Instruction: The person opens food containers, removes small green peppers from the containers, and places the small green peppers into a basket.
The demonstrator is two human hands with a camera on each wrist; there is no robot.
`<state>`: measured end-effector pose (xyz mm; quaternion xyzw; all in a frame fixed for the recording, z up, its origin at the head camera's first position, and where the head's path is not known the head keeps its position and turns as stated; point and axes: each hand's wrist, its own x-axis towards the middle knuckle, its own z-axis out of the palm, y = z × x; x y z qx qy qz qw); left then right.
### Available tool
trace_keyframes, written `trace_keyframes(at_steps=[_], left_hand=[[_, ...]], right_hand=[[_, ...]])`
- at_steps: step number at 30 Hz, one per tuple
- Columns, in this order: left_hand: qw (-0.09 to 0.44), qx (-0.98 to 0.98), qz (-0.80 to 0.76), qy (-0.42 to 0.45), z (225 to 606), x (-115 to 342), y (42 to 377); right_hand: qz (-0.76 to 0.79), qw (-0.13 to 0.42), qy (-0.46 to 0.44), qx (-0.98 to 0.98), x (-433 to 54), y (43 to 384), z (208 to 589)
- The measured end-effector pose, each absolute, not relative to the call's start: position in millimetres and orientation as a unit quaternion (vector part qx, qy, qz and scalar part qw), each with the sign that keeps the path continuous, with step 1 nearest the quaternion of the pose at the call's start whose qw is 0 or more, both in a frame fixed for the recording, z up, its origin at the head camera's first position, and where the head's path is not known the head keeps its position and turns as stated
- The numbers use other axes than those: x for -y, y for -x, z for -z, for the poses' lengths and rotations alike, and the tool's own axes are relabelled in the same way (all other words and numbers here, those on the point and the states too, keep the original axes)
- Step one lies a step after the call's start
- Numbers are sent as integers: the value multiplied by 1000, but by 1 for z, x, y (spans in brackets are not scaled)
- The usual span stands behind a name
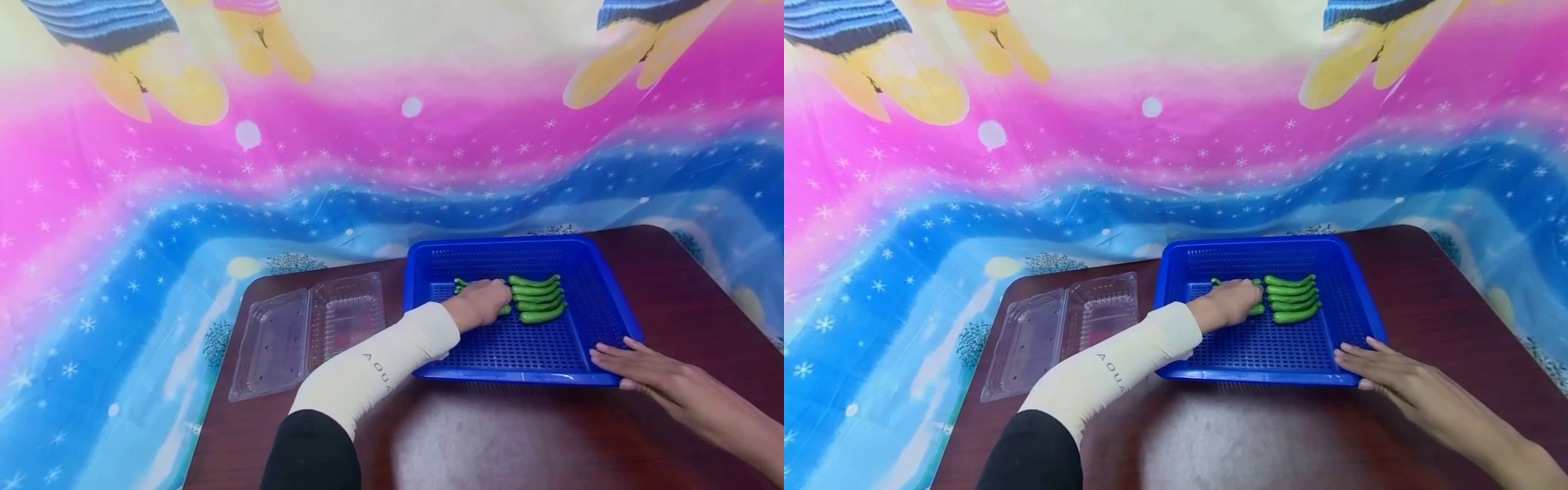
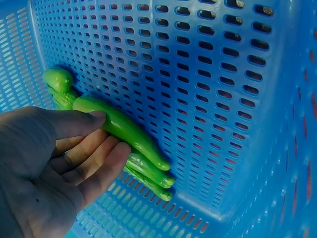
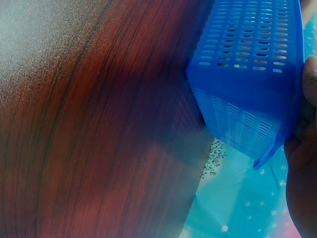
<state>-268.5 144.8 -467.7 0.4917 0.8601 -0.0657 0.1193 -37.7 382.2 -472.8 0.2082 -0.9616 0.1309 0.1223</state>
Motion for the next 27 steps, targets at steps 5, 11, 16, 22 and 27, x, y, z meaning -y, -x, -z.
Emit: trace_keyframes(at_steps=[5, 11, 16, 22, 27], left_hand=[[129, -861, 47, -490, 462, -141, 271], [117, -866, 27, -485, 436, -133, 275], [92, -876, 36, -472, 386, -112, 270], [52, -878, 45, -474, 348, -53, 263], [53, -890, 2, -452, 350, 21, 265]], right_hand=[[-129, 118, -205, 963, -382, 38, 472], [-131, 117, -205, 963, -382, 37, 472], [-167, 13, -115, 979, -385, 31, 475], [-213, -64, -50, 974, -383, 27, 480], [-177, -23, -79, 981, -380, 31, 485]])
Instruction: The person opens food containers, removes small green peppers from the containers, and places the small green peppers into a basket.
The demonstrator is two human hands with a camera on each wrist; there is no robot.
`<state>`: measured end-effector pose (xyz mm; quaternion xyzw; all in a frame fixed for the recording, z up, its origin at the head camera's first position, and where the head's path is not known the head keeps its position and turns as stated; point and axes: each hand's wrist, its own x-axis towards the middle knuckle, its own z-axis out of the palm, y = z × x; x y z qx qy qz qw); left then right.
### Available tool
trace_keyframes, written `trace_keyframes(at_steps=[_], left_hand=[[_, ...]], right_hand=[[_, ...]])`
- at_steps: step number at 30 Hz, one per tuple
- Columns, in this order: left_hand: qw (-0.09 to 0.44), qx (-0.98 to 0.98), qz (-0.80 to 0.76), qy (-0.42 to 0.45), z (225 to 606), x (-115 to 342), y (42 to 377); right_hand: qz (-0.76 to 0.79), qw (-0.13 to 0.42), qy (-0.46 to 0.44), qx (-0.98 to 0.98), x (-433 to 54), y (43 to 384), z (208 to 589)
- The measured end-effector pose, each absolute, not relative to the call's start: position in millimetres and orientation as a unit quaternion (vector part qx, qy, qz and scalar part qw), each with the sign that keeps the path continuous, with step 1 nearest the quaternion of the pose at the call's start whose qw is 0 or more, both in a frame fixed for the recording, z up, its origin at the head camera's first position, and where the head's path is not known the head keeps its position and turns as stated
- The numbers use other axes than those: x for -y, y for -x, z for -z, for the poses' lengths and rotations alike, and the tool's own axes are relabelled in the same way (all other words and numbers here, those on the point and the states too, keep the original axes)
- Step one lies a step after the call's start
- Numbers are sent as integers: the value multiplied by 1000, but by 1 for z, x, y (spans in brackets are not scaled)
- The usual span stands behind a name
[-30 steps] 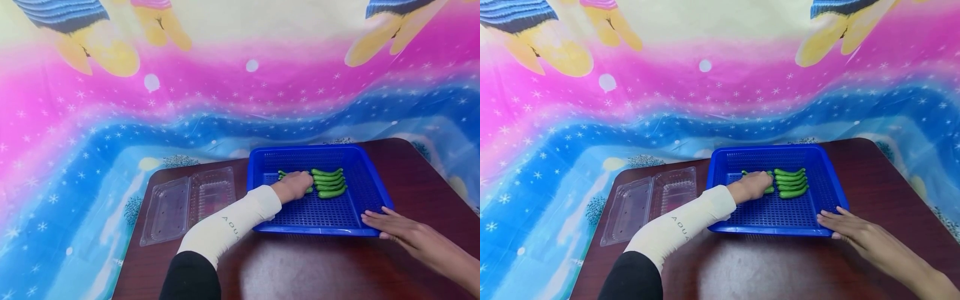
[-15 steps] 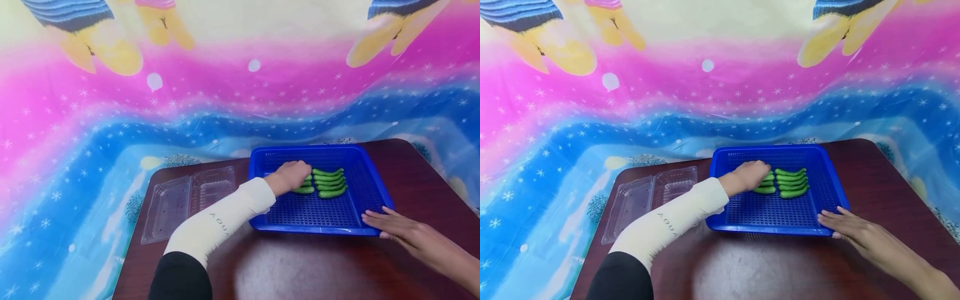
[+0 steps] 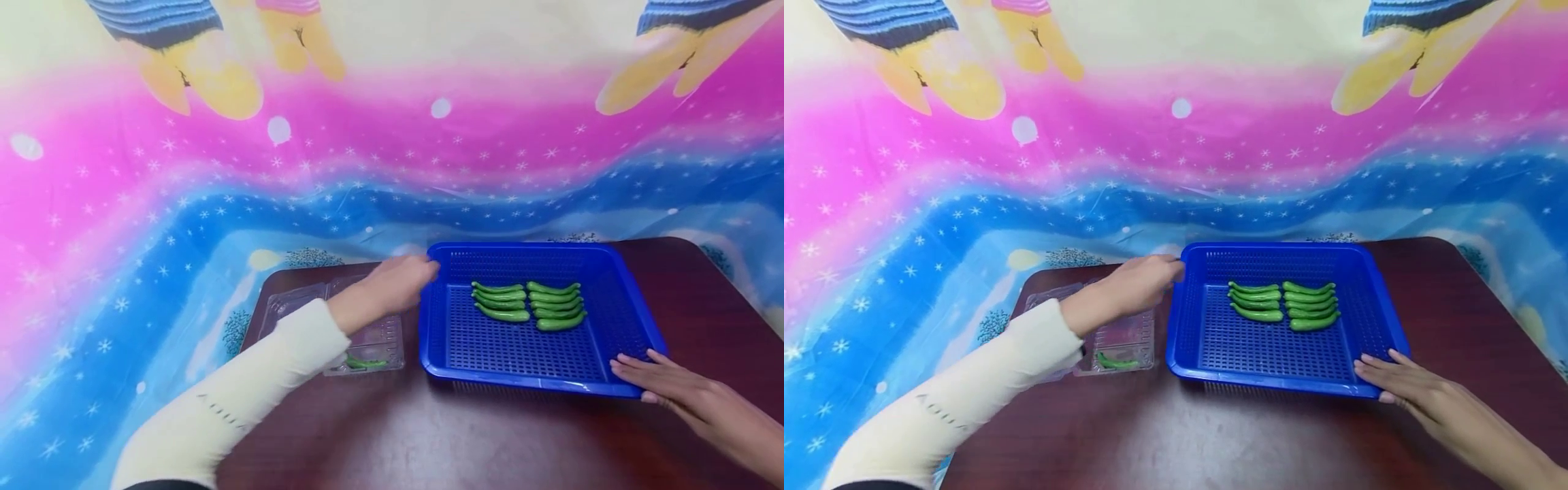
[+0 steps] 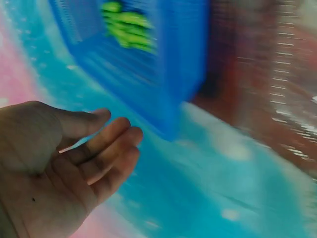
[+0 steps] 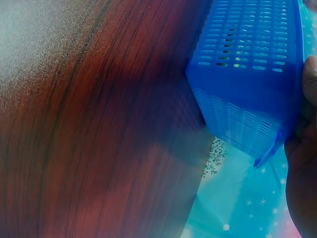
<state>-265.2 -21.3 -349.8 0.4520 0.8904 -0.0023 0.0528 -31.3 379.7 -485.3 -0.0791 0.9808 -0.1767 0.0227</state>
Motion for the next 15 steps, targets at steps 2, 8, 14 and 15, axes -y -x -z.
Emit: trace_keyframes(at_steps=[2, 8, 14, 15], left_hand=[[72, -900, -22, -429, 360, 50, 264], [112, -914, -21, -389, 403, 117, 249], [84, -900, -6, -427, 442, 149, 241], [81, -898, -3, -432, 447, 152, 241]], right_hand=[[166, 16, 85, -982, -380, 31, 487], [132, -16, 108, -985, -381, 34, 486], [115, -75, 142, -980, -382, 37, 483], [117, -75, 145, -980, -382, 38, 483]])
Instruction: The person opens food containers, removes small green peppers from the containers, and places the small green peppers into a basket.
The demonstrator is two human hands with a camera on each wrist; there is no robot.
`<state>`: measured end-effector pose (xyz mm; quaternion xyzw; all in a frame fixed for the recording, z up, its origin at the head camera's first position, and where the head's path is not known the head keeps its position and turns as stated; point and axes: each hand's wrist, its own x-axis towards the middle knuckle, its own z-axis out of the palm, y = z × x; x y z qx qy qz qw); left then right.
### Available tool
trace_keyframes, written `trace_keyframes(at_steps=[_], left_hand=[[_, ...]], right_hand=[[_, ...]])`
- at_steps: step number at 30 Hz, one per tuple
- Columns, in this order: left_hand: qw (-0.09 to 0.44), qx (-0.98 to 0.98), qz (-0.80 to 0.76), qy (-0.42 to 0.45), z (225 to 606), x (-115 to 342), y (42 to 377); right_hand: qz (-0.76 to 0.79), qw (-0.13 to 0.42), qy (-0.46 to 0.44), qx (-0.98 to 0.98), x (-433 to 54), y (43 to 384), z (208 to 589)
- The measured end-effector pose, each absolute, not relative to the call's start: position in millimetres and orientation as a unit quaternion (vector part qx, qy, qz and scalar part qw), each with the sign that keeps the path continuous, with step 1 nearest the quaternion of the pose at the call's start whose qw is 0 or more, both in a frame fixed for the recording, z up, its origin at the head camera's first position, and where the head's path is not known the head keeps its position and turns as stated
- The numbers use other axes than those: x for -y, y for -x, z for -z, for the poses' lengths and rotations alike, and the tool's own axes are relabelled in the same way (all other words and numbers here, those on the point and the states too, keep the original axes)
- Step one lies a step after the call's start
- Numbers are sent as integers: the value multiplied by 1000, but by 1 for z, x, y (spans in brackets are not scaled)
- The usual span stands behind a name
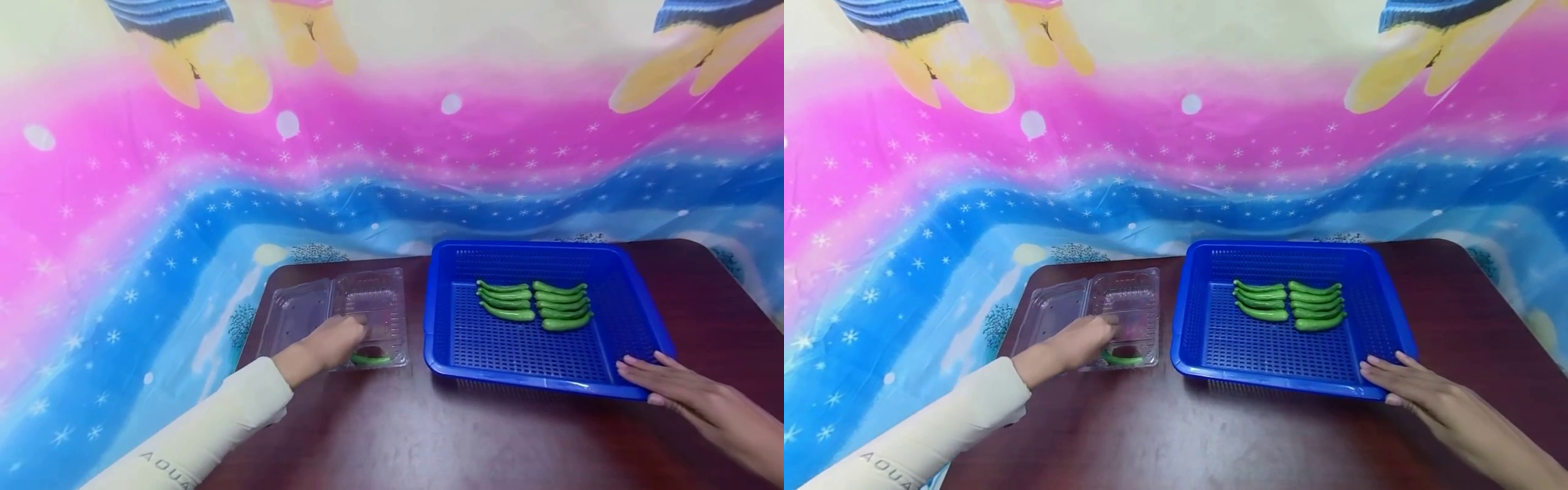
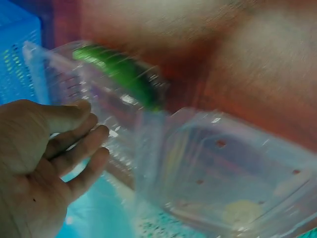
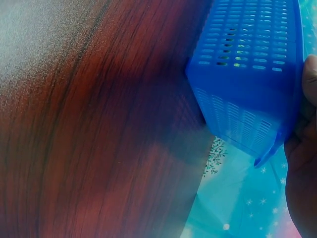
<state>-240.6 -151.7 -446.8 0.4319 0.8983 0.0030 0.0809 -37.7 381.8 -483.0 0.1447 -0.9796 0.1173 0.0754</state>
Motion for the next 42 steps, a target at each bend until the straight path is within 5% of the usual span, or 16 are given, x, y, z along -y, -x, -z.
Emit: trace_keyframes(at_steps=[18, 24, 42], left_hand=[[172, -881, -97, -431, 471, 154, 252], [168, -872, -117, -446, 480, 154, 256], [143, -888, -143, -413, 486, 152, 259]], right_hand=[[-130, 25, -105, 986, -379, 32, 484], [-156, -11, -88, 984, -379, 30, 484], [-142, 25, -113, 983, -380, 33, 482]])
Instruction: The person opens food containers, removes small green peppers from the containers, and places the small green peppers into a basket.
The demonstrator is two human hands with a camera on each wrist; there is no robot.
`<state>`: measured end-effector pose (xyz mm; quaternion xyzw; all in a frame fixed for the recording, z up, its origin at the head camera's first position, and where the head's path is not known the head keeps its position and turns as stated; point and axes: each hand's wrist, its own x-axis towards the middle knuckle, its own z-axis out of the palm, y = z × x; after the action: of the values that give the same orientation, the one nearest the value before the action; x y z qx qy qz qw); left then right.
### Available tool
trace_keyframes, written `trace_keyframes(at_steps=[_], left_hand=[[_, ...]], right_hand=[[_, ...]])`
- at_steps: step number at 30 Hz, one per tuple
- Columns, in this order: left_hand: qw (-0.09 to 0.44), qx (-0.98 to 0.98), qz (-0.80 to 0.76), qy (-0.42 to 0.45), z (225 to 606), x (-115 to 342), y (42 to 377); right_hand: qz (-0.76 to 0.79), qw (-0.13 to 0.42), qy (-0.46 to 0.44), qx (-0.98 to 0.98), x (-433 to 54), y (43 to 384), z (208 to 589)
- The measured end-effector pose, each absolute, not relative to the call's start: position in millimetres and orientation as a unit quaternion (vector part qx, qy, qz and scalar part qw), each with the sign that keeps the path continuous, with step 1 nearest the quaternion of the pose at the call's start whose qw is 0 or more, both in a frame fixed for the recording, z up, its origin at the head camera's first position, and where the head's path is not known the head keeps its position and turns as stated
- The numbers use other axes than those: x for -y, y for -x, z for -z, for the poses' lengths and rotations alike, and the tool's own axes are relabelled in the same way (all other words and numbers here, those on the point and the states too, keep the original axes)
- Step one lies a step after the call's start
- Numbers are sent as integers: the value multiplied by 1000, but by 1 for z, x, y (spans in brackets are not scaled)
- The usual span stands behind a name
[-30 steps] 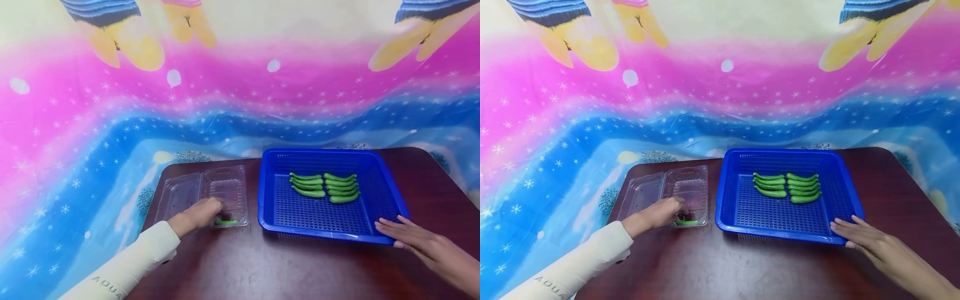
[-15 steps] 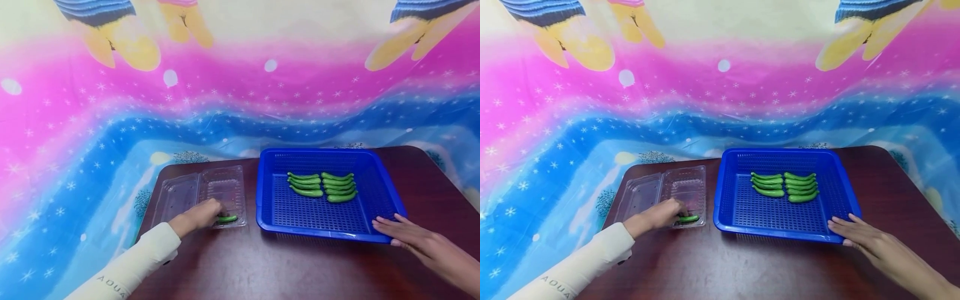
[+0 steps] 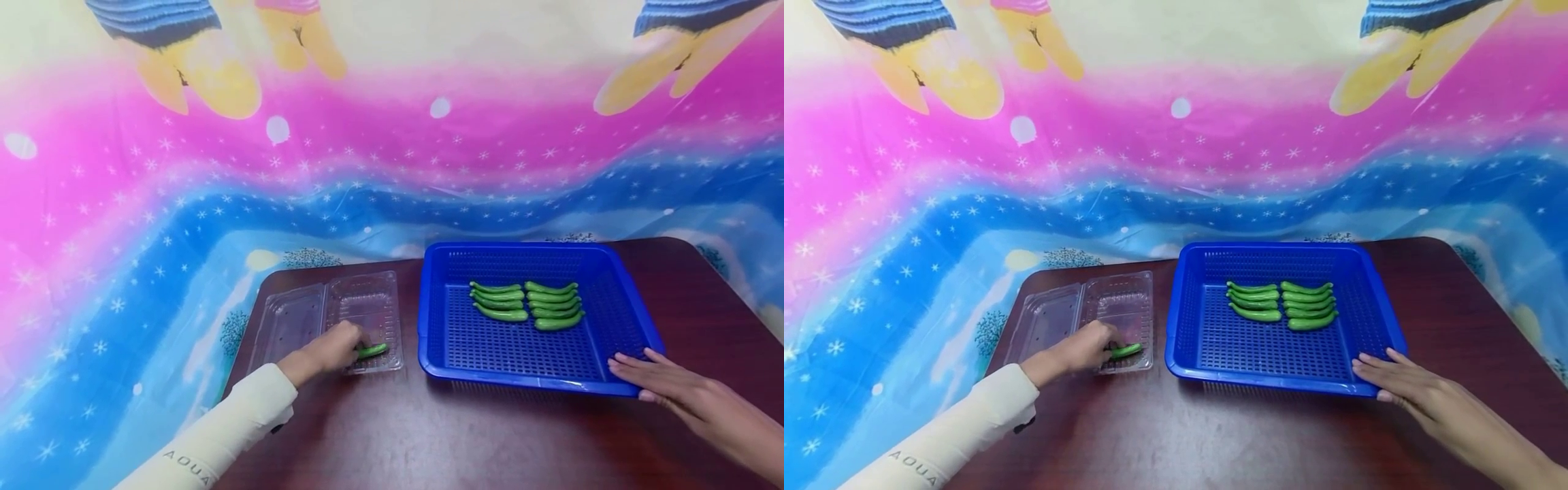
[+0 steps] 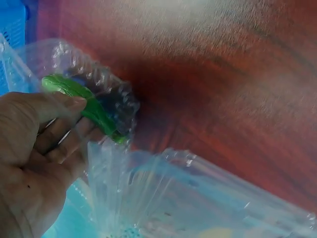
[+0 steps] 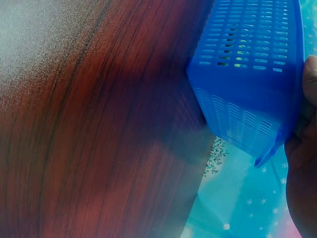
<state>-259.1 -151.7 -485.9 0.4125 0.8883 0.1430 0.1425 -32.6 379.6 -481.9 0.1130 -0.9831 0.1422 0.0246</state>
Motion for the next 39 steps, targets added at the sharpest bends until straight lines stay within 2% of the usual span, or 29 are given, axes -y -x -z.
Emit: trace_keyframes(at_steps=[5, 12, 18, 21, 27, 39], left_hand=[[134, -904, -161, -372, 468, 144, 266], [129, -903, -204, -355, 425, 113, 277], [103, -884, -199, -411, 400, 69, 283], [98, -874, -183, -440, 394, 46, 285], [107, -860, -137, -479, 390, 3, 286], [124, -829, -85, -539, 397, -75, 279]], right_hand=[[-133, 59, -137, 980, -382, 33, 478], [-137, 55, -128, 981, -382, 31, 477], [-143, 55, -124, 980, -382, 29, 478], [-146, 49, -123, 980, -381, 30, 479], [-129, 91, -166, 973, -380, 33, 478], [-134, 118, -192, 965, -381, 35, 474]])
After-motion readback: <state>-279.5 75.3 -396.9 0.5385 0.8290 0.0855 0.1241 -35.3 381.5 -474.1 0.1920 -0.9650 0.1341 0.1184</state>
